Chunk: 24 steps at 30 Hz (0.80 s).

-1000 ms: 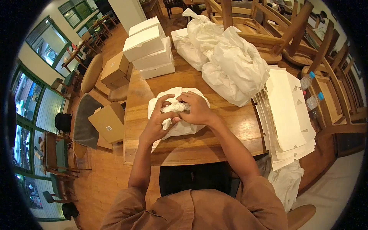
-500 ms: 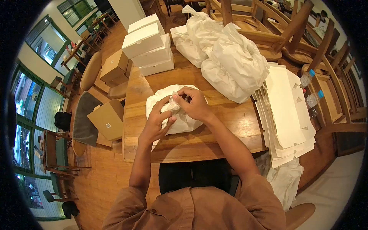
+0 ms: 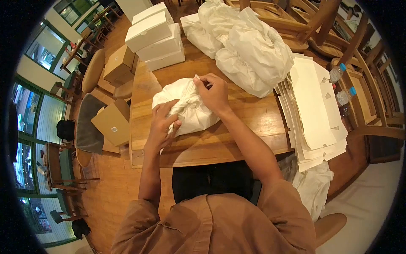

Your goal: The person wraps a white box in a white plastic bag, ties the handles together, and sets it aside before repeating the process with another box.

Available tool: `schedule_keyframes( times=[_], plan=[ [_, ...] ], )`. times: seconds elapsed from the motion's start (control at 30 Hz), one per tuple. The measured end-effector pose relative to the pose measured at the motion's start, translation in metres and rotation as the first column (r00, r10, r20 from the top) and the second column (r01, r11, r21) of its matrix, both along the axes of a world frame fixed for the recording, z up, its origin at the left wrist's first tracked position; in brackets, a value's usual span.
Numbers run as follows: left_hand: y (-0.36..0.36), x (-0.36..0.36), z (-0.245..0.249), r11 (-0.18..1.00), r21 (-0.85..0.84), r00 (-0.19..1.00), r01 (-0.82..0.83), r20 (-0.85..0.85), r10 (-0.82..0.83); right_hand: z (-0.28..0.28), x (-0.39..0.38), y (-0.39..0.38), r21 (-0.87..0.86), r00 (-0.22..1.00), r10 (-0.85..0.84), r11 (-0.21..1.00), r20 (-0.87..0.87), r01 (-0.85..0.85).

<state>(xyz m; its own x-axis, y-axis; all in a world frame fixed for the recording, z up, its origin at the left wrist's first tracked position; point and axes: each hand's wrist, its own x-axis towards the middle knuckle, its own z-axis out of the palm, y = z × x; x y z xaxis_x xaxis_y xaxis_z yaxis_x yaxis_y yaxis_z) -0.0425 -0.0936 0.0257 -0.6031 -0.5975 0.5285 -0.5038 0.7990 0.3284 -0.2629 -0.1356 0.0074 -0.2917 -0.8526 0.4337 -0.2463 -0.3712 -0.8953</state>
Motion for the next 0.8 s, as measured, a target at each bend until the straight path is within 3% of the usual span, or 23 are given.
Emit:
schedule_keyframes(
  times=[0.3,0.37,0.43,0.5,0.57,0.6,0.67,0.7,0.73,0.77,0.8],
  plan=[
    [0.003,0.008,0.001,1.000,0.004,0.999,-0.005,0.034,0.005,-0.013,0.002,-0.004,0.018,0.993,-0.119,0.993,0.013,0.118],
    [0.004,0.008,-0.001,0.999,0.022,0.999,-0.028,-0.037,0.028,-0.011,0.000,-0.005,0.029,0.994,-0.110,0.994,0.004,0.110],
    [0.002,0.012,-0.008,0.999,0.031,0.996,-0.024,-0.090,0.027,-0.015,0.001,-0.005,-0.028,0.986,-0.086,0.996,-0.143,0.083],
    [0.003,0.012,-0.014,0.999,0.035,0.989,-0.025,-0.146,0.029,-0.020,0.004,-0.009,-0.063,0.985,-0.111,0.993,-0.134,0.103],
    [0.009,0.005,-0.020,0.964,0.165,0.878,-0.210,-0.402,0.260,-0.026,0.007,-0.011,-0.101,0.982,-0.142,0.986,-0.128,0.130],
    [0.008,0.007,-0.024,0.965,0.160,0.876,-0.205,-0.409,0.254,-0.027,0.009,-0.012,-0.120,0.972,-0.204,0.974,-0.118,0.190],
    [0.004,0.014,-0.032,0.872,0.368,0.742,-0.323,-0.473,0.475,-0.028,0.008,-0.011,-0.144,0.958,-0.266,0.957,-0.109,0.250],
    [0.005,0.009,-0.030,0.824,0.540,0.608,-0.175,-0.599,0.521,-0.028,0.008,-0.010,0.039,0.994,-0.099,0.994,-0.040,0.101],
    [0.003,0.011,-0.033,0.825,0.538,0.607,-0.174,-0.601,0.520,-0.027,0.008,-0.009,0.207,0.997,0.057,0.976,0.057,-0.067],
    [0.000,0.015,-0.040,0.810,0.567,0.615,-0.149,-0.589,0.525,-0.025,0.005,-0.007,0.337,0.983,0.182,0.927,-0.025,-0.163],
    [0.000,0.016,-0.039,0.794,0.594,0.623,-0.126,-0.576,0.529,-0.023,0.006,-0.005,0.337,0.983,0.183,0.927,-0.024,-0.164]
  ],
)
